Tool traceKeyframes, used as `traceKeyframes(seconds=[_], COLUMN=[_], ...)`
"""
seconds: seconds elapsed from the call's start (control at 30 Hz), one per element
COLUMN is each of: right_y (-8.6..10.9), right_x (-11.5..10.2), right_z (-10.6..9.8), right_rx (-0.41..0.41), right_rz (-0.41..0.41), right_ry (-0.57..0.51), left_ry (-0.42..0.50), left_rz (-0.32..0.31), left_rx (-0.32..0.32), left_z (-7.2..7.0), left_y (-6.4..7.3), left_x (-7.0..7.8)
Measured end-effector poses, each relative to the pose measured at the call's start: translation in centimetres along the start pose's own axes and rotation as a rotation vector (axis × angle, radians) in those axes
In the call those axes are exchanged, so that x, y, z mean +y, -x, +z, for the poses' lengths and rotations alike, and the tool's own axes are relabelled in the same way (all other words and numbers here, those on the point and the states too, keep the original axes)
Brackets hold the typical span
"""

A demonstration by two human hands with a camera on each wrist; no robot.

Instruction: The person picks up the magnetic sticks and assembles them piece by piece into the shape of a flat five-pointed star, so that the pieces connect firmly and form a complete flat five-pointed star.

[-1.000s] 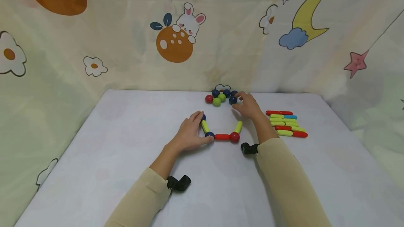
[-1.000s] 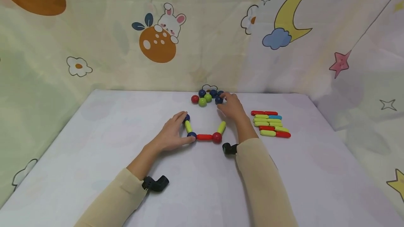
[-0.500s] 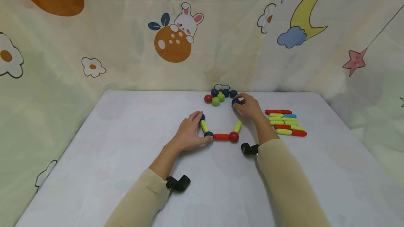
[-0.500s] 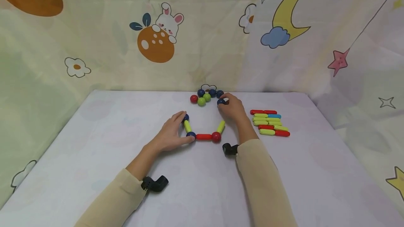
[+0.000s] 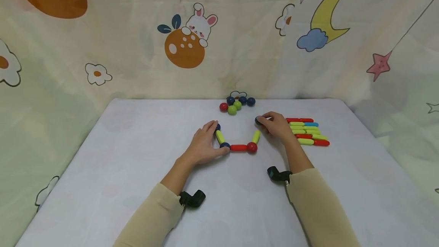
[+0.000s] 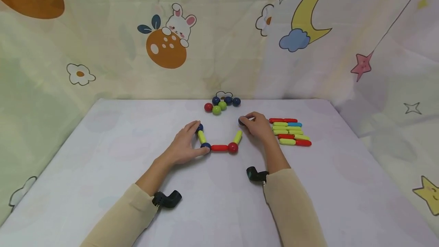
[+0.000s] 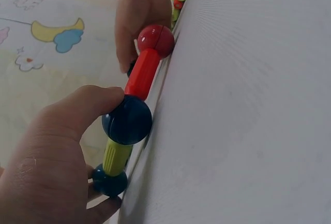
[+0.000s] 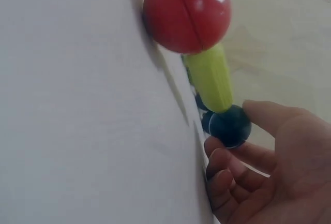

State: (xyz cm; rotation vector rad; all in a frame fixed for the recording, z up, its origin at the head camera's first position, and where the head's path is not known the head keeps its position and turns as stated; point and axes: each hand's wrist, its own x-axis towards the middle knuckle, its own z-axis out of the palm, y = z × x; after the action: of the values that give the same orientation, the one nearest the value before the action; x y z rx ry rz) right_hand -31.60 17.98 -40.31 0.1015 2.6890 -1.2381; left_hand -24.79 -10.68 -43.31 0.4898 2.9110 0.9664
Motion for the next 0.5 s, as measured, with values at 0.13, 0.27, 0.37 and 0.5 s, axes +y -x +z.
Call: traceKeyframes(seconds=[0.13,0.27,0.37,0.5], right_y=[0.9,1.4,1.6,2.1], right_x=[0.8,0.9,0.9,1.3], right_z=[-0.2,-0.2,-0.2,-0.3], right_rx=[-0.010,-0.019,-0.023,-0.020], right_rz=[0.002,-0.025,-0.027,-0.010], right_ry=[-0.017,-0.002,0.012,0.019], left_ry=[-0.003,0.013,0.025,0.025], left_rz=[-0.005,-0.015,-0.023,-0.015], left_rx=[0.004,0.010,0.007,-0.001], left_z=[-0.1,-0.2,-0.1,0.2], left_y=[-0.1,0.0,0.0,0.1], left_x=[0.0,-0.1,-0.2,0.0])
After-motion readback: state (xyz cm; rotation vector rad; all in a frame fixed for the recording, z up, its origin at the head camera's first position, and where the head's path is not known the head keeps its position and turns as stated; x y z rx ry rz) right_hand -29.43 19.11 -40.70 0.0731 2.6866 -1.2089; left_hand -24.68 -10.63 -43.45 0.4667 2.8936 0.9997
